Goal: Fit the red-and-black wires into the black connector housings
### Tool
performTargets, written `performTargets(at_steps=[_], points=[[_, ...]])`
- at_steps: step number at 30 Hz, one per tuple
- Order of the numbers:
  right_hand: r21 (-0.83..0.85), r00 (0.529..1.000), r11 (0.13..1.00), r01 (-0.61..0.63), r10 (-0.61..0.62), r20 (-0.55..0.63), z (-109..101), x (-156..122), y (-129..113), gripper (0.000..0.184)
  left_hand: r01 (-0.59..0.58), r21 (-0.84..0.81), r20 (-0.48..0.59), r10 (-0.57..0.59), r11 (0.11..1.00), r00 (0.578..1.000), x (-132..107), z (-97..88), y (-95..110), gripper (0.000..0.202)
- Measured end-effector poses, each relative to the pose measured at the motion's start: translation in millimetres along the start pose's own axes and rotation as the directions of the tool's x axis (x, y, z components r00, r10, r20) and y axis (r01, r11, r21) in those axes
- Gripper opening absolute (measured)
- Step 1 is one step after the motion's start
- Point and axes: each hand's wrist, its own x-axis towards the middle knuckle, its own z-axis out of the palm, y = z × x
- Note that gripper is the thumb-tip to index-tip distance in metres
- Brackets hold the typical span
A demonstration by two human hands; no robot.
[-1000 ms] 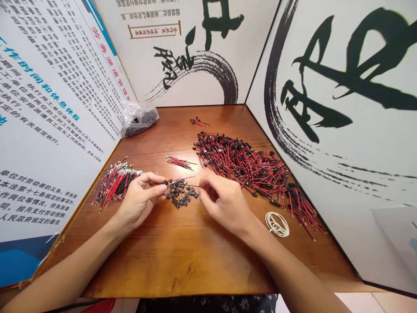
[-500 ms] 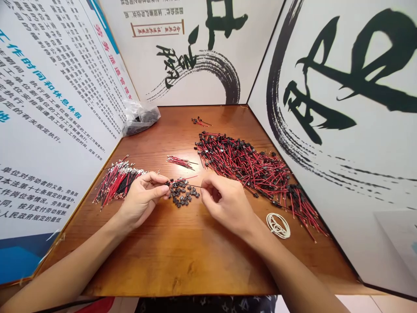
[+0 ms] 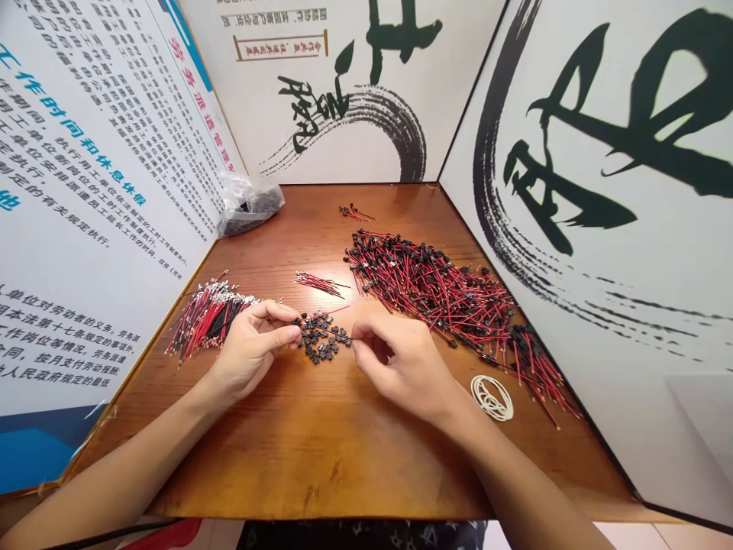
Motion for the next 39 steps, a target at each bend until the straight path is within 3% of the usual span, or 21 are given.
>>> performTargets(at_steps=[4, 7, 10, 13, 16, 23, 28, 34, 39], points=[[0.125, 0.99, 0.983, -0.136, 0.14, -0.025, 0.4, 1.1, -2.2, 0.009, -0.027, 0.023, 0.029, 0.026, 0.999, 0.999, -0.8, -0.4, -0.6, 0.022], [0.311, 0.962, 0.916, -0.254, 0.273, -0.019, 3.2, 2.1, -6.1, 0.009, -0.038, 0.033, 0.063, 0.036, 0.999, 0.997, -1.9, -0.2, -2.1, 0.02], [0.519, 0.919, 0.78, -0.349, 0.394, 0.026, 9.4, 1.8, -7.4, 0.008, -0.046, 0.041, 0.082, 0.042, 0.998, 0.996, -3.4, 0.5, -3.5, 0.02], [0.702, 0.863, 0.577, -0.416, 0.494, 0.105, 17.7, -0.1, -3.9, 0.011, -0.057, 0.046, 0.082, 0.053, 0.997, 0.995, -4.9, 1.7, -4.0, 0.02], [0.796, 0.823, 0.429, -0.426, 0.549, 0.144, 24.2, -1.6, 0.5, 0.015, -0.074, 0.066, 0.08, 0.069, 0.995, 0.994, -6.4, 3.6, -3.5, 0.021], [0.89, 0.802, 0.274, -0.365, 0.578, 0.151, 30.1, 0.1, -5.3, 0.019, -0.105, 0.194, 0.097, 0.087, 0.975, 0.991, -9.9, 9.9, -2.1, 0.019], [0.904, 0.799, 0.23, -0.36, 0.577, 0.172, 39.5, -2.7, -8.2, 0.02, -0.073, 0.226, 0.109, 0.05, 0.971, 0.993, -13.5, 14.5, -3.1, 0.017], [0.845, 0.825, 0.343, -0.411, 0.534, 0.185, 52.4, -11.9, -3.4, 0.019, 0.001, 0.23, 0.099, -0.024, 0.973, 0.995, -17.5, 17.4, -4.4, 0.018], [0.799, 0.813, 0.408, -0.442, 0.558, 0.165, 53.7, -12.5, -4.6, 0.019, 0.011, 0.204, 0.117, -0.036, 0.979, 0.992, -20.4, 18.7, -5.7, 0.016]])
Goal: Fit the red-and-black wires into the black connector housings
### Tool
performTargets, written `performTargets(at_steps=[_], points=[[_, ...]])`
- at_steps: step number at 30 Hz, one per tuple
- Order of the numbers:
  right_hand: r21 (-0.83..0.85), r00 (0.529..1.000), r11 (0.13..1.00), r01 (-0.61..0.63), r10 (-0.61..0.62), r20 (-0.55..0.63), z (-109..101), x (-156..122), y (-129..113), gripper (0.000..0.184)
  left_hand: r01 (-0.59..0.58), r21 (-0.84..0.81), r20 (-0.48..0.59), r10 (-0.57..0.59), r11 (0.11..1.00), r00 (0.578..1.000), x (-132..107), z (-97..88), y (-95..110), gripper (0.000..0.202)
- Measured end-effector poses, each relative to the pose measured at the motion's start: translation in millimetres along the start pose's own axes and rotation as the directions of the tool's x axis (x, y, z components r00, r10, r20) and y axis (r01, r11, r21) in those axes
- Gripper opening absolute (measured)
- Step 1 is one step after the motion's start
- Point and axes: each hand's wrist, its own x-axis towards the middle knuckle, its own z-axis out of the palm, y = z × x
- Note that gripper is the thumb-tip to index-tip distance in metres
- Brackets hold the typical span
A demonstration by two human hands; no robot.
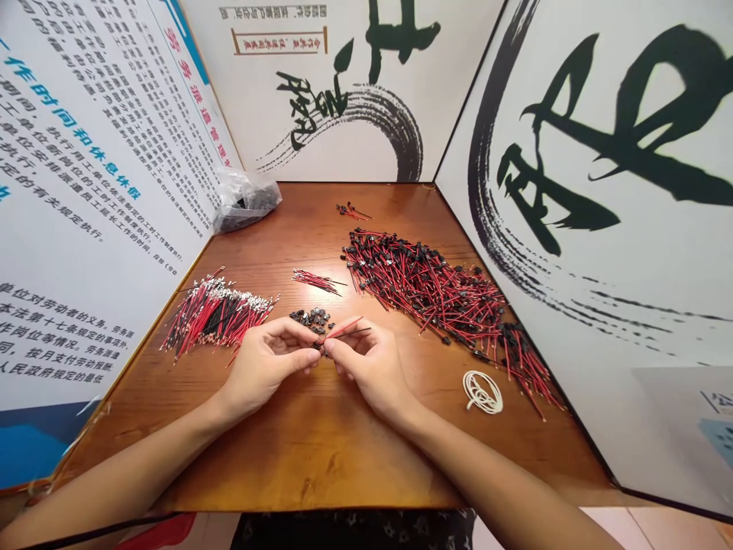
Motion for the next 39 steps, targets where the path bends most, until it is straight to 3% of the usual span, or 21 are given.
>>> performTargets(at_steps=[6, 15, 23, 30, 39], points=[[0.068, 0.999, 0.997, -0.036, 0.037, -0.004, 1.1, 0.3, 4.9, 0.024, -0.106, 0.031, -0.065, 0.108, 0.994, 0.992, -3.9, 2.4, -4.1, 0.01], [0.166, 0.999, 0.985, -0.044, 0.038, 0.039, 5.8, -4.2, 10.7, 0.022, -0.167, 0.068, -0.064, 0.172, 0.984, 0.983, -5.0, 2.9, -6.1, 0.007], [0.069, 0.999, 0.997, 0.028, -0.03, 0.031, 4.4, -4.4, 4.8, 0.021, -0.172, 0.07, -0.061, 0.176, 0.983, 0.982, -4.3, 2.9, -5.7, 0.01], [0.024, 0.997, 0.998, 0.054, -0.056, 0.056, -0.9, -1.9, -0.2, 0.018, -0.211, 0.183, -0.016, 0.217, 0.96, 0.976, -3.0, -0.3, -4.6, 0.009], [-0.032, 0.999, 0.999, 0.03, -0.029, 0.035, -3.2, 0.5, -1.5, 0.019, -0.244, 0.275, -0.026, 0.261, 0.93, 0.965, -0.5, -2.4, -7.8, 0.01]])
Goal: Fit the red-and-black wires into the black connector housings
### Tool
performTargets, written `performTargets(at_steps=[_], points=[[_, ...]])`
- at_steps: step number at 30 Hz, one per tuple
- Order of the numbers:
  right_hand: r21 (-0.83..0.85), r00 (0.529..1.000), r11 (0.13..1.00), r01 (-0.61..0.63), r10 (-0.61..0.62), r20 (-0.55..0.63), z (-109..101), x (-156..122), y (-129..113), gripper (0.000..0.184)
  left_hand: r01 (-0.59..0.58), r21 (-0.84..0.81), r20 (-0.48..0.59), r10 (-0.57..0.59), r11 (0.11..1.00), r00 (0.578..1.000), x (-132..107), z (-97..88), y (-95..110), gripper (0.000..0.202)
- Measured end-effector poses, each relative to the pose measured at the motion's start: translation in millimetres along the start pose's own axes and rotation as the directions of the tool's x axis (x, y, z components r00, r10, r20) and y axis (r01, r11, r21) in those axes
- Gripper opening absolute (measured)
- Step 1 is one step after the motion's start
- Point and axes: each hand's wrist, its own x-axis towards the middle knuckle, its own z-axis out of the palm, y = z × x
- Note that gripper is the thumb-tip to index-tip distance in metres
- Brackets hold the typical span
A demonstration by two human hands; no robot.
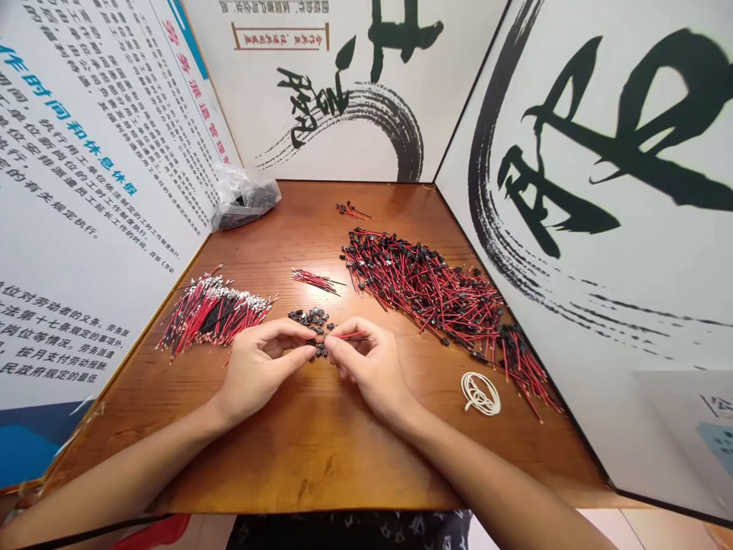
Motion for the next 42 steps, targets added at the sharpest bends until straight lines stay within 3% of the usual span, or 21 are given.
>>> performTargets(at_steps=[7, 22, 27, 31, 34, 37, 39, 42], points=[[-0.036, 1.0, 0.999, 0.003, -0.004, -0.012, -3.1, 2.2, -3.3, 0.015, -0.024, -0.055, -0.019, 0.023, 0.998, 1.0, 4.0, -4.8, 3.0, 0.01], [-0.149, 0.999, 0.988, -0.039, 0.035, -0.027, -2.1, 5.6, -13.8, 0.018, 0.056, -0.049, -0.143, -0.062, 0.997, 0.988, 16.9, -22.5, 6.6, 0.014], [-0.27, 0.993, 0.959, 0.086, -0.105, -0.058, -4.8, 8.9, -18.6, 0.01, 0.095, -0.036, -0.127, -0.099, 0.995, 0.987, 19.2, -23.6, 6.0, 0.013], [-0.409, 0.971, 0.892, 0.191, -0.233, -0.055, -7.9, 9.8, -20.0, 0.01, 0.084, 0.068, -0.04, -0.081, 0.994, 0.996, 19.2, -23.1, 3.6, 0.014], [-0.49, 0.965, 0.843, 0.222, -0.261, -0.013, -10.6, 9.4, -19.1, 0.012, -0.089, 0.308, 0.054, 0.076, 0.947, 0.996, 17.1, -23.2, 3.7, 0.018], [-0.542, 0.959, 0.798, 0.265, -0.275, 0.064, -11.6, 7.9, -18.6, 0.012, -0.391, 0.547, 0.183, 0.35, 0.74, 0.919, 12.1, -21.8, 5.8, 0.022], [-0.542, 0.95, 0.782, 0.308, -0.286, 0.127, -10.8, 6.0, -19.0, 0.012, -0.519, 0.568, 0.269, 0.453, 0.638, 0.85, 7.8, -19.4, 7.0, 0.023], [-0.523, 0.929, 0.767, 0.37, -0.306, 0.208, -7.7, 2.4, -19.6, 0.012, -0.594, 0.505, 0.326, 0.5, 0.626, 0.803, 2.3, -14.9, 6.8, 0.019]])
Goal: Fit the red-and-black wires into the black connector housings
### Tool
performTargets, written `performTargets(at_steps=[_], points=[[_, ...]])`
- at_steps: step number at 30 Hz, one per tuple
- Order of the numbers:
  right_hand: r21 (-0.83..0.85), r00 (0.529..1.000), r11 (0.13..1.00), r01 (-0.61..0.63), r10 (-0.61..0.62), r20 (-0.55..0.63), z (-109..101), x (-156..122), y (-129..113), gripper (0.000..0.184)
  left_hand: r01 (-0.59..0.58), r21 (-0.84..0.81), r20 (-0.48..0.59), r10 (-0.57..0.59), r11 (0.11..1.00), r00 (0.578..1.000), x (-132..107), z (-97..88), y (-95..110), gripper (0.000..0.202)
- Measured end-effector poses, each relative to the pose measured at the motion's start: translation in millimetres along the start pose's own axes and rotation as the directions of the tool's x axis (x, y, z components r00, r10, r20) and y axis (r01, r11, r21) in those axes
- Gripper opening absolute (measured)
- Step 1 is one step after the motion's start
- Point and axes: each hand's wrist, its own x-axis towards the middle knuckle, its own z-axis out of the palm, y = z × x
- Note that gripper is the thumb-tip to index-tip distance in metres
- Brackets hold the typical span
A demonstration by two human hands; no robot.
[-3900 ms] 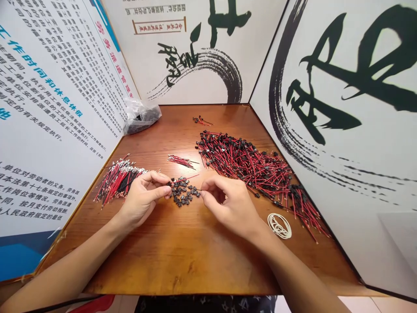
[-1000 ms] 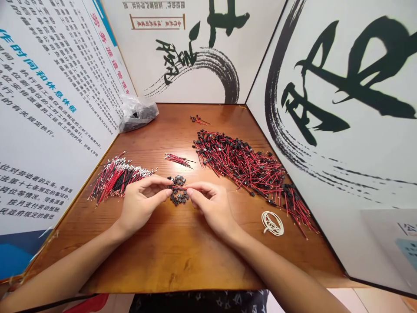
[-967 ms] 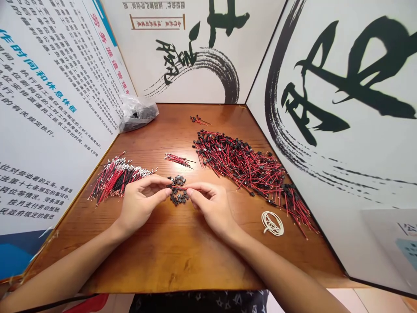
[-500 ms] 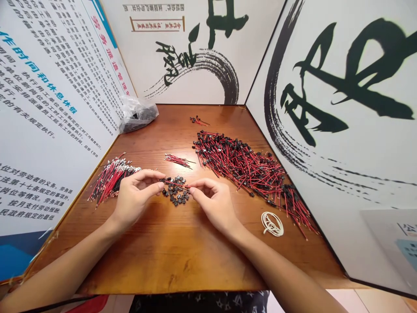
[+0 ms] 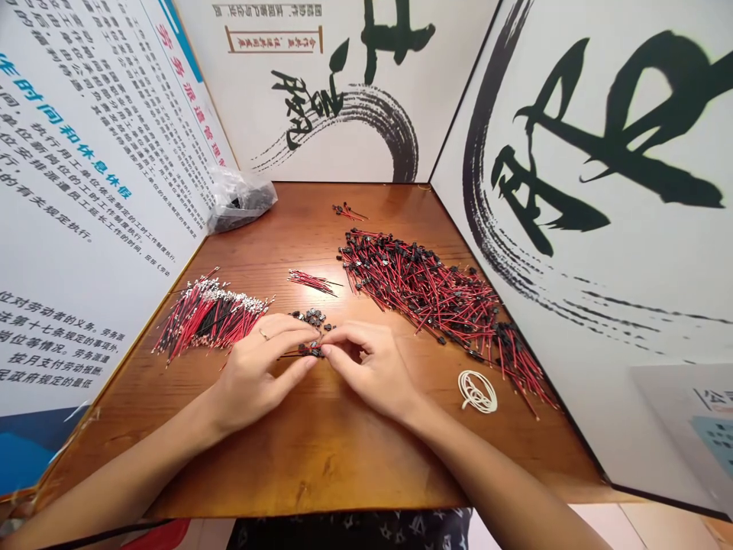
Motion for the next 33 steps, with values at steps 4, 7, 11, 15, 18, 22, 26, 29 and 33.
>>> performTargets(at_steps=[4, 7, 11, 15, 18, 22, 26, 29, 33], points=[[-0.02, 0.997, 0.997, 0.073, -0.073, 0.037, 3.6, -2.4, -0.7, 0.013, -0.004, -0.023, -0.023, 0.003, 1.0, 1.0, -2.0, 3.7, 1.1, 0.01], [-0.073, 0.99, 0.988, 0.137, -0.134, 0.042, 4.2, -3.2, 2.7, 0.01, 0.041, -0.043, -0.04, -0.042, 0.998, 0.998, -1.4, 2.4, 0.2, 0.007], [-0.115, 0.982, 0.975, 0.19, -0.187, 0.035, 2.1, -3.6, 6.8, 0.008, 0.081, -0.074, -0.035, -0.083, 0.994, 0.996, 0.4, -1.1, 1.8, 0.007], [-0.14, 0.973, 0.963, 0.23, -0.226, 0.045, 1.2, -3.9, 7.7, 0.007, 0.079, -0.075, -0.015, -0.081, 0.994, 0.997, 0.9, -1.2, 4.4, 0.009], [-0.168, 0.963, 0.949, 0.268, -0.261, 0.065, 1.6, -4.1, 8.4, 0.009, 0.073, -0.079, -0.013, -0.074, 0.994, 0.997, 0.4, -0.4, 4.5, 0.01], [-0.171, 0.953, 0.938, 0.301, -0.292, 0.074, 1.8, -5.0, 10.9, 0.01, 0.069, -0.062, 0.002, -0.069, 0.996, 0.998, -0.5, -0.2, 3.6, 0.01], [-0.172, 0.968, 0.953, 0.248, -0.235, 0.089, 3.2, -6.3, 10.3, 0.01, 0.055, -0.031, 0.013, -0.054, 0.998, 0.998, -0.9, 0.0, 3.8, 0.012], [-0.123, 0.991, 0.984, 0.133, -0.128, 0.049, 5.8, -5.9, 5.1, 0.01, 0.031, -0.003, 0.009, -0.031, 1.0, 0.999, -1.4, 0.9, 3.6, 0.014], [0.133, 0.982, 0.973, -0.186, 0.184, 0.033, 8.1, -2.2, -2.0, 0.012, -0.025, 0.034, -0.002, 0.025, 0.999, 1.0, -2.2, 1.6, 1.2, 0.013]])
